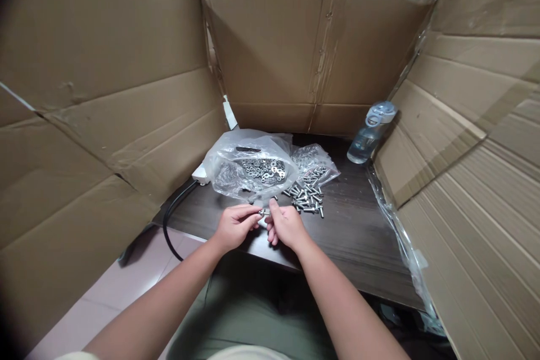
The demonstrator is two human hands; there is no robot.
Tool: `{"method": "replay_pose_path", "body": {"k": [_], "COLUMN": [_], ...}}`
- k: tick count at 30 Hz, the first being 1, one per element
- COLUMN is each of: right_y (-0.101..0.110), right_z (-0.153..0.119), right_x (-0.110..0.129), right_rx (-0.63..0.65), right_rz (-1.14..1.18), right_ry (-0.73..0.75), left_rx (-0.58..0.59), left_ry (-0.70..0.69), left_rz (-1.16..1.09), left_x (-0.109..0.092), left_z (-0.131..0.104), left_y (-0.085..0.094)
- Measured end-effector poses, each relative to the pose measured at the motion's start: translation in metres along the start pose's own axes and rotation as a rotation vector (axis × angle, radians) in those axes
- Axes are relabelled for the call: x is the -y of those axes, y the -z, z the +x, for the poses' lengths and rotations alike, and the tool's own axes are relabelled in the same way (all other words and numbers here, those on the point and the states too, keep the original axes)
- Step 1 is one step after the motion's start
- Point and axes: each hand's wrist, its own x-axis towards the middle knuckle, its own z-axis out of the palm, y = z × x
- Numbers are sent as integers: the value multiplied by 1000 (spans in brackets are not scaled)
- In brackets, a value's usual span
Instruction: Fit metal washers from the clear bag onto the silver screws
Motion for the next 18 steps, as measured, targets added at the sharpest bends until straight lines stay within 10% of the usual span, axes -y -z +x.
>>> {"method": "replay_pose_path", "body": {"k": [9,18], "right_y": [6,0], "right_z": [-8,-3], "right_x": [3,4], "right_rx": [50,-19], "right_rz": [150,11], "right_ry": [212,61], "left_rx": [-65,-36], "left_ry": [105,71], "left_rz": [-100,-33], "left_x": [-9,-8], "left_z": [3,2], "left_y": [0,0]}}
